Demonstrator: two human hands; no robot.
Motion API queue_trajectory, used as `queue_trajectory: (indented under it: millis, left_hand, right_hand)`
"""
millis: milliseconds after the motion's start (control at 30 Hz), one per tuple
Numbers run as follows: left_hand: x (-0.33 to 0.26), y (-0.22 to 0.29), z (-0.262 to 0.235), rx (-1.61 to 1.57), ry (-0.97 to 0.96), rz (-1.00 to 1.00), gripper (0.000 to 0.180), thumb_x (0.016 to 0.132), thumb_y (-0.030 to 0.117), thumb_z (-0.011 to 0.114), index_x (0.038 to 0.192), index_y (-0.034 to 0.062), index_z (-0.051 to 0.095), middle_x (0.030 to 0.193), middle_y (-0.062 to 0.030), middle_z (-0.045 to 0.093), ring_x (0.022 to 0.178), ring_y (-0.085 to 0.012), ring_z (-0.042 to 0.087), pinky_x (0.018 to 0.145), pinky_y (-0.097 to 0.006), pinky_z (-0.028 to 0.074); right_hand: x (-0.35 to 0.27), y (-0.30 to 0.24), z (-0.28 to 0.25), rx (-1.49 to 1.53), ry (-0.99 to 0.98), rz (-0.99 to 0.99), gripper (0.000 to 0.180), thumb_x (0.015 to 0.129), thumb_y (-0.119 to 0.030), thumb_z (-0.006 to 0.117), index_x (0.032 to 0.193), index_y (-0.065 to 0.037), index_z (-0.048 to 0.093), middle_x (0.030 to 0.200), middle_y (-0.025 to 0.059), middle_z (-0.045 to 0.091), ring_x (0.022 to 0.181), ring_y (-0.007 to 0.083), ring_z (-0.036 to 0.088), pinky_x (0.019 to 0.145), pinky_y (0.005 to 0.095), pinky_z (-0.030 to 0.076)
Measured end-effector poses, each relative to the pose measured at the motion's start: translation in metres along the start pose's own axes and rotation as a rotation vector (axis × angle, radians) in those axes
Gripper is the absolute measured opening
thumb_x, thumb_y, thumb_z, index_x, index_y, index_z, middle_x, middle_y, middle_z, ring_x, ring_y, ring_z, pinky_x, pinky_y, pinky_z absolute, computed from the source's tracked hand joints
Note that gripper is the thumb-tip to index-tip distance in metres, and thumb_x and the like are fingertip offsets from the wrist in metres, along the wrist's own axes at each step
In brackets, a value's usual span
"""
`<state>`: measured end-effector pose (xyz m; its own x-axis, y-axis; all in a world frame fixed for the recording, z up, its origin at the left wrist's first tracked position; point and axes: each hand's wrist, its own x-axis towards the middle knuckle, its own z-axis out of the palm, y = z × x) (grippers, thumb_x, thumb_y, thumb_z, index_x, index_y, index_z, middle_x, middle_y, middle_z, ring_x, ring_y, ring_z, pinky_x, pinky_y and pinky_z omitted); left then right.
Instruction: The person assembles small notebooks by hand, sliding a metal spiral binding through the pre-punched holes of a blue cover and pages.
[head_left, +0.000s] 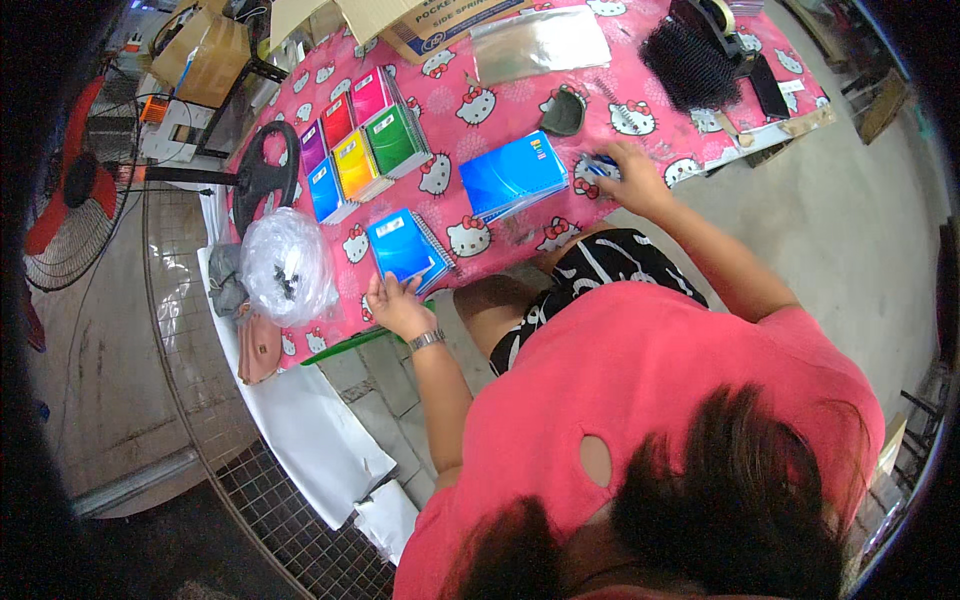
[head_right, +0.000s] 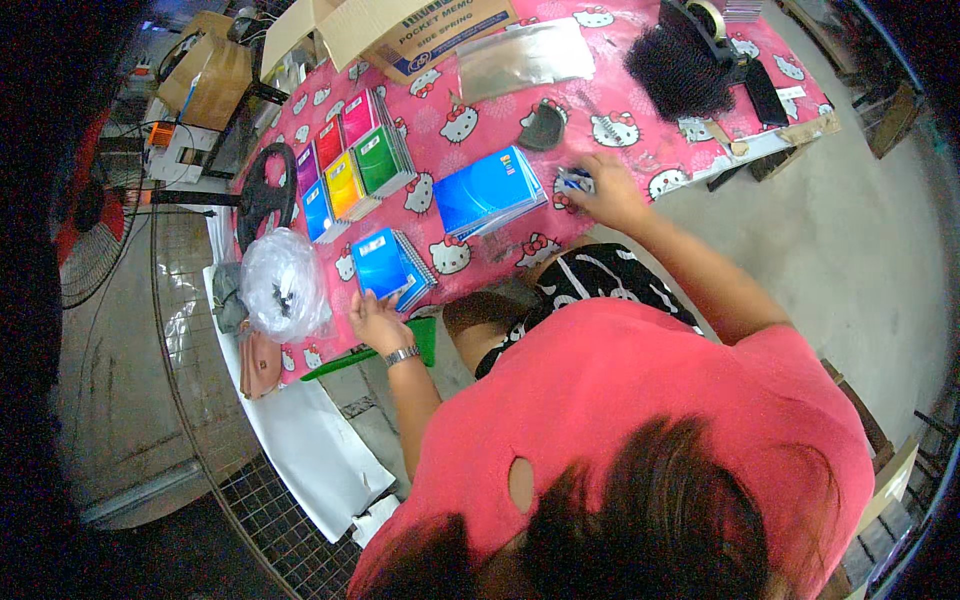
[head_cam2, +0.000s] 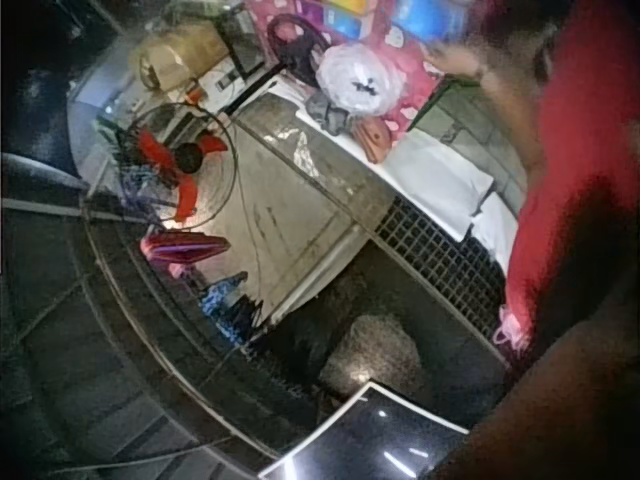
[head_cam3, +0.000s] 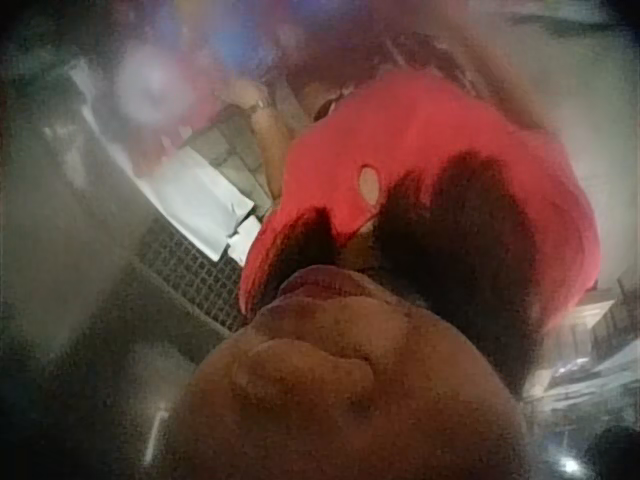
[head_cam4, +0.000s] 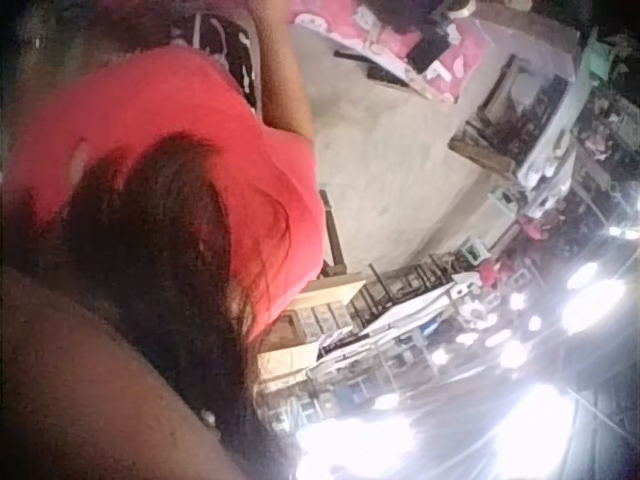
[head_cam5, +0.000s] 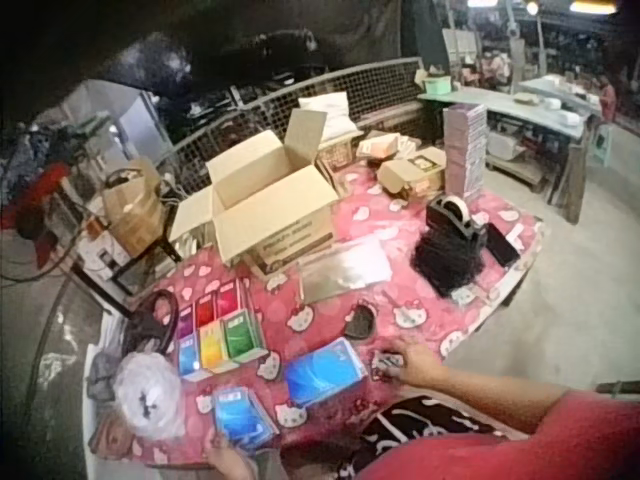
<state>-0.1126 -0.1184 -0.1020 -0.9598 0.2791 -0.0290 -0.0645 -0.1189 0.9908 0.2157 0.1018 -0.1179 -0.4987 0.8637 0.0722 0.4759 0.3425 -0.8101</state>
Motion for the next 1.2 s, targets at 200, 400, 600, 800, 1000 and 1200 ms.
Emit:
queue_trajectory:
  millis: [200, 400, 600, 800, 1000, 1200]
  left_hand:
    - [0.003, -0.036, -0.022, 0.373, 0.077, 0.014, 0.028, 0.086, 0.004, 0.065, 0.110, -0.0035, 0.053, 0.096, -0.0127, 0.062, 0.077, -0.0196, 0.062, 0.055, -0.027, 0.053]
    - [0.000, -0.043, -0.019, 0.791, 0.132, 0.199, 0.028, 0.079, 0.012, 0.075, 0.098, -0.0035, 0.061, 0.097, -0.0151, 0.067, 0.080, -0.0230, 0.064, 0.075, -0.035, 0.051]
    - [-0.009, -0.022, 0.007, 1.121, 0.109, 0.475, 0.028, 0.078, 0.013, 0.073, 0.102, 0.0012, 0.063, 0.106, -0.0179, 0.064, 0.102, -0.0316, 0.059, 0.091, -0.043, 0.044]
    - [-0.072, 0.035, 0.132, 0.837, -0.839, 1.267, 0.028, 0.082, 0.018, 0.067, 0.107, 0.0067, 0.064, 0.114, -0.0122, 0.061, 0.108, -0.0317, 0.054, 0.095, -0.046, 0.041]
    - [-0.068, 0.028, 0.144, 1.031, -1.120, 1.167, 0.026, 0.080, 0.013, 0.065, 0.105, 0.0068, 0.065, 0.106, -0.0096, 0.065, 0.095, -0.0285, 0.060, 0.082, -0.040, 0.049]
    - [-0.051, 0.069, 0.150, 0.825, -1.115, 1.142, 0.021, 0.081, 0.010, 0.063, 0.101, 0.0055, 0.066, 0.099, -0.0123, 0.066, 0.090, -0.0299, 0.062, 0.080, -0.041, 0.050]
  right_hand:
    - [0.007, 0.018, 0.013, -0.524, 0.016, -0.058, 0.043, 0.077, -0.031, 0.069, 0.110, -0.006, 0.061, 0.109, 0.0174, 0.059, 0.103, 0.0366, 0.057, 0.089, 0.0491, 0.044]
    - [0.074, 0.063, -0.013, -0.605, 0.292, 0.047, 0.036, 0.081, -0.032, 0.064, 0.105, -0.004, 0.062, 0.103, 0.0197, 0.061, 0.097, 0.0378, 0.060, 0.084, 0.0460, 0.049]
    - [0.089, 0.077, -0.023, -0.389, 0.275, 0.151, 0.035, 0.082, -0.016, 0.058, 0.116, -0.006, 0.059, 0.107, 0.0217, 0.059, 0.099, 0.0394, 0.059, 0.088, 0.0474, 0.048]
    - [0.081, -0.002, -0.019, -0.194, 0.310, -0.177, 0.039, 0.083, -0.013, 0.057, 0.123, -0.012, 0.058, 0.109, 0.0199, 0.059, 0.103, 0.0383, 0.057, 0.087, 0.0465, 0.048]
    - [0.060, -0.050, -0.027, -0.273, 0.141, -0.375, 0.028, 0.091, -0.022, 0.059, 0.118, -0.013, 0.064, 0.102, 0.0143, 0.063, 0.094, 0.0341, 0.061, 0.081, 0.0410, 0.049]
    - [0.041, -0.070, -0.034, 0.134, -0.117, -0.492, 0.024, 0.084, -0.005, 0.064, 0.107, -0.006, 0.067, 0.097, 0.0125, 0.061, 0.092, 0.0285, 0.061, 0.080, 0.0358, 0.049]
